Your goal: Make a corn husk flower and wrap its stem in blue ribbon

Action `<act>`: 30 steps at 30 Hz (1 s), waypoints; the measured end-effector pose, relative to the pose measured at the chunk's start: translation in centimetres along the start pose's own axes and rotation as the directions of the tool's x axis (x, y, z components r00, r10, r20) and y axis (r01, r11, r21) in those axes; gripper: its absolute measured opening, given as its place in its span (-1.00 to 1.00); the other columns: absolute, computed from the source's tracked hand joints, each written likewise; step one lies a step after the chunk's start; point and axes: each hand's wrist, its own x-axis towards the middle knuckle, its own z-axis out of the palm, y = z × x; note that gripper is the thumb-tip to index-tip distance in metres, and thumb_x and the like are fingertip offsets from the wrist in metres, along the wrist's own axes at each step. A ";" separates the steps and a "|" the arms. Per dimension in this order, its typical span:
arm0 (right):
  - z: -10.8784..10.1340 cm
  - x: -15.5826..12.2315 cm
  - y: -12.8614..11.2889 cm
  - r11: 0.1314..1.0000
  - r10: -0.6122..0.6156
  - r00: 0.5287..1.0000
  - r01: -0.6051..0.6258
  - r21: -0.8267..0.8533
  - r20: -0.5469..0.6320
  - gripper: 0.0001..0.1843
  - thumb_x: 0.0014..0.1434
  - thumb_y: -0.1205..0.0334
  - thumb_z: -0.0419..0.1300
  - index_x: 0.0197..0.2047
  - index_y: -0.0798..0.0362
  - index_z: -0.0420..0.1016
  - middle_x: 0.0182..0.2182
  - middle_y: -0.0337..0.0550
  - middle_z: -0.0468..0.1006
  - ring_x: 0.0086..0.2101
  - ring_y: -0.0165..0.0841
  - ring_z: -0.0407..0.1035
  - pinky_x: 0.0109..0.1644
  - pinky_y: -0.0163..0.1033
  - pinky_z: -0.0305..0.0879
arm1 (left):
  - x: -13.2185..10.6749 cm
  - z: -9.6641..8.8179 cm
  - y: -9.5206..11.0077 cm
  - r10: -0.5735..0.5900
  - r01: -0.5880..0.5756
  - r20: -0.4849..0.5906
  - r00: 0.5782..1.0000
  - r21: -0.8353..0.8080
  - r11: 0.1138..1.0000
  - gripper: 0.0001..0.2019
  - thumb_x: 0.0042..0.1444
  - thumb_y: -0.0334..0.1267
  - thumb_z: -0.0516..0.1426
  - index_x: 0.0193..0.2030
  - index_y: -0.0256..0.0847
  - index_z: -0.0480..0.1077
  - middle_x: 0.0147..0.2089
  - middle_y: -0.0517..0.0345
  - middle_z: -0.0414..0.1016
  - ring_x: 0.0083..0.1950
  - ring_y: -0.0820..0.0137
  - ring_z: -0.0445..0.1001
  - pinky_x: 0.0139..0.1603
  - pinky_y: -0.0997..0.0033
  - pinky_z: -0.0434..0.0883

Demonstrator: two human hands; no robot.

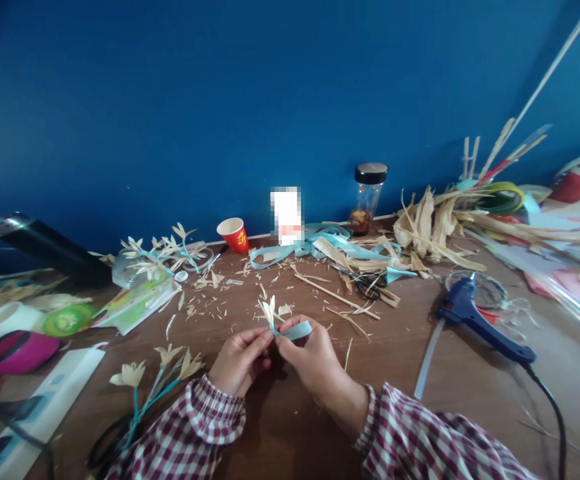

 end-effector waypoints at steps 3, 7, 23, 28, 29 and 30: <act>0.1 -0.2 -0.2 0.990 0.073 0.997 -0.075 0.120 0.022 -0.71 -0.16 0.20 0.35 -0.39 0.07 0.35 -0.65 -0.37 0.38 -0.63 -0.52 0.19 -0.58 -0.43 0.07 | -0.1 0.2 0.3 -0.066 0.073 0.077 0.995 -0.086 0.994 -0.63 -0.37 -0.13 0.40 -0.38 -0.28 0.56 -0.62 0.28 0.30 -0.58 0.64 0.26 -0.62 0.69 0.32; 0.1 -0.3 -0.4 0.978 0.092 0.994 -0.102 0.184 0.064 -0.69 -0.18 0.18 0.39 -0.41 0.09 0.37 -0.59 -0.32 0.43 -0.59 -0.52 0.24 -0.52 -0.41 0.14 | 0.0 0.1 0.2 -0.102 0.123 0.136 0.985 -0.150 0.981 -0.61 -0.32 -0.17 0.39 -0.28 -0.27 0.56 -0.62 0.31 0.26 -0.61 0.68 0.21 -0.65 0.74 0.27; -0.3 -0.6 -0.4 0.975 0.184 0.978 -0.194 0.109 0.095 -0.73 -0.12 0.10 0.38 -0.43 0.07 0.45 -0.56 -0.25 0.46 -0.53 -0.46 0.30 -0.46 -0.41 0.25 | -0.2 0.0 0.1 -0.044 0.068 0.168 0.985 -0.139 0.988 -0.67 -0.28 -0.10 0.36 -0.43 -0.29 0.48 -0.64 0.30 0.25 -0.62 0.63 0.21 -0.69 0.68 0.26; -0.5 -0.7 -0.2 0.971 0.197 0.976 -0.207 0.122 0.091 -0.75 -0.11 0.09 0.36 -0.43 0.05 0.47 -0.57 -0.25 0.45 -0.53 -0.43 0.30 -0.47 -0.39 0.27 | -0.5 0.1 -0.1 0.008 0.011 0.186 0.983 -0.104 0.995 -0.67 -0.26 -0.07 0.34 -0.44 -0.29 0.46 -0.52 0.23 0.33 -0.50 0.55 0.32 -0.65 0.65 0.33; -0.5 -0.7 -0.1 0.971 0.199 0.976 -0.209 0.119 0.085 -0.75 -0.12 0.09 0.37 -0.44 0.05 0.47 -0.57 -0.25 0.45 -0.54 -0.44 0.29 -0.49 -0.39 0.26 | -0.6 0.1 -0.1 0.017 0.000 0.186 0.982 -0.095 0.995 -0.66 -0.25 -0.06 0.33 -0.42 -0.29 0.47 -0.50 0.21 0.35 -0.47 0.53 0.34 -0.64 0.65 0.33; -0.5 -0.7 0.0 0.971 0.201 0.976 -0.210 0.113 0.080 -0.76 -0.12 0.09 0.37 -0.46 0.05 0.47 -0.58 -0.25 0.45 -0.55 -0.44 0.27 -0.50 -0.40 0.26 | -0.6 0.0 -0.1 0.024 -0.008 0.187 0.982 -0.087 0.996 -0.65 -0.25 -0.05 0.33 -0.40 -0.29 0.48 -0.47 0.20 0.36 -0.44 0.52 0.35 -0.64 0.65 0.33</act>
